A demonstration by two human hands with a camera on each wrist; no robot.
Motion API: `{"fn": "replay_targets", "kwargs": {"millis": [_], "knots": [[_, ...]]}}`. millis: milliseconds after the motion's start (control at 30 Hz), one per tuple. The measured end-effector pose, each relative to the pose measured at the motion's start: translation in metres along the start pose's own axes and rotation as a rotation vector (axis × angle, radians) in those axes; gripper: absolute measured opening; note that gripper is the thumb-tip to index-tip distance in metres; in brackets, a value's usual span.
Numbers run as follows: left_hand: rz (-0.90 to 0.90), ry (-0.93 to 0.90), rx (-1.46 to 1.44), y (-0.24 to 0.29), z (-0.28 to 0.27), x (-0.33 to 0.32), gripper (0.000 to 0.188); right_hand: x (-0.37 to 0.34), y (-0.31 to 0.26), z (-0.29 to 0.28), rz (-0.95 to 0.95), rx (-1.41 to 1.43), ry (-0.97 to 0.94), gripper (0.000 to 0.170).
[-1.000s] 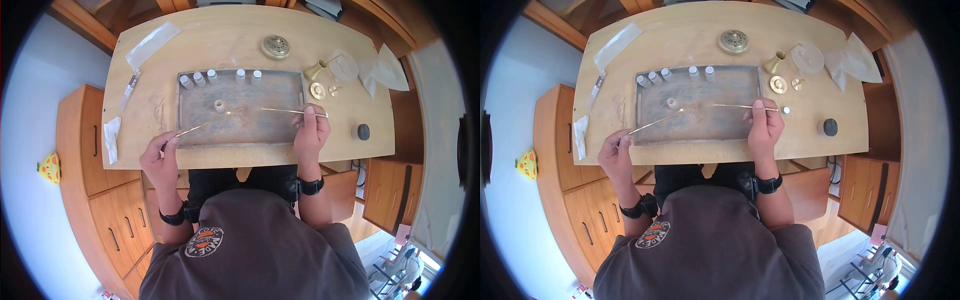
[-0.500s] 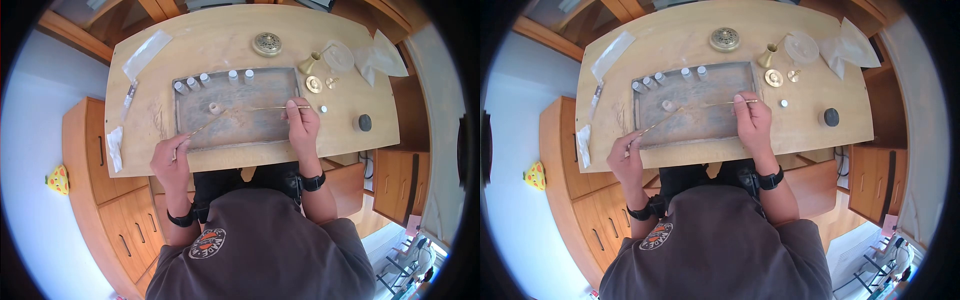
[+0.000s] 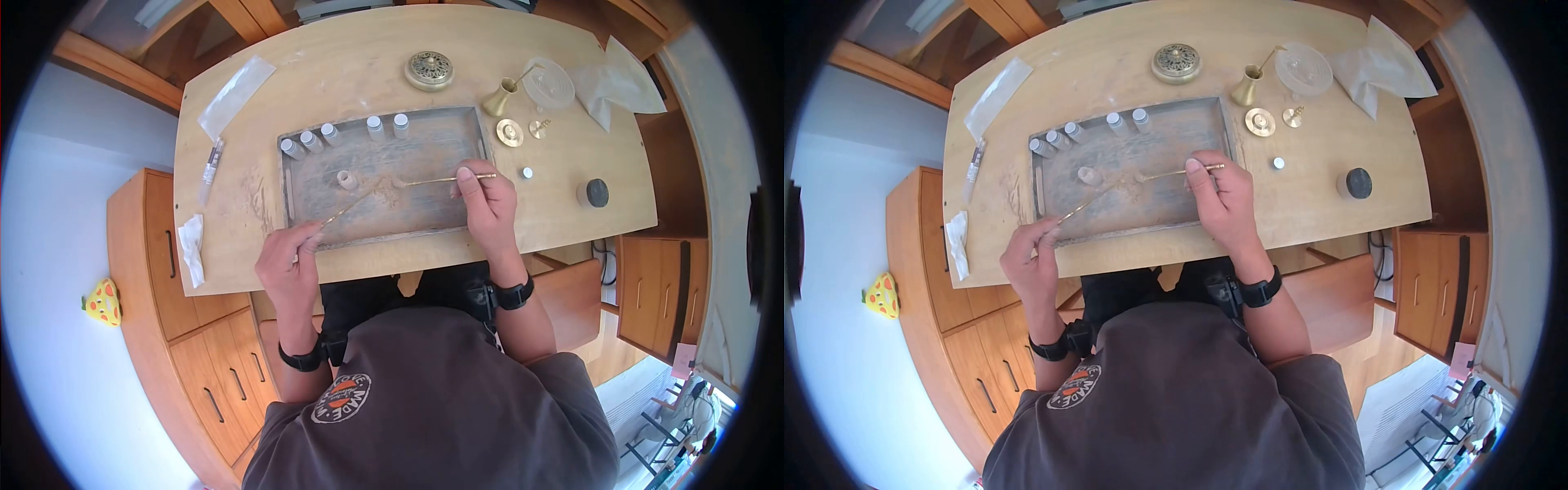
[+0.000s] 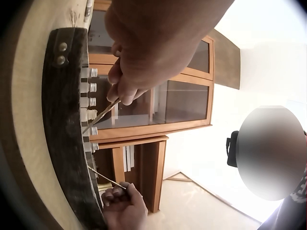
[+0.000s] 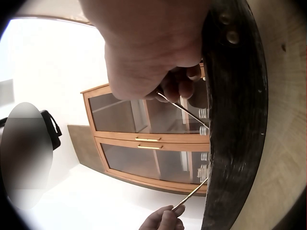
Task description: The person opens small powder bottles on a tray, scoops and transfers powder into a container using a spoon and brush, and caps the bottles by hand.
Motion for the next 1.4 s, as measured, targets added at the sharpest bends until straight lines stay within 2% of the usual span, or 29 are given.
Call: {"fn": "replay_targets", "kwargs": {"millis": [167, 467, 633, 933, 1400], "knots": [[-0.054, -0.023, -0.014, -0.004, 0.000, -0.002, 0.010, -0.001, -0.001, 0.000, -0.011, 0.000, -0.003, 0.014], [-0.270, -0.024, -0.085, -0.020, 0.003, -0.008, 0.010, -0.001, -0.005, 0.000, -0.021, 0.018, -0.002, 0.014], [-0.381, -0.009, -0.200, -0.034, 0.005, -0.014, 0.010, -0.002, -0.004, -0.010, 0.027, 0.068, 0.131, 0.016], [-0.406, 0.144, -0.393, -0.041, -0.010, -0.015, 0.012, 0.001, -0.001, -0.009, 0.061, 0.054, 0.130, 0.016], [-0.404, 0.293, -0.353, -0.051, -0.039, -0.013, 0.013, 0.001, 0.003, -0.008, 0.065, 0.065, 0.125, 0.016]]}}
Point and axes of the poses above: each hand's wrist, its own x-axis towards the middle knuckle, its own z-axis out of the palm, y = z × x, the point moved 7 cm from there along x, towards the middle knuckle
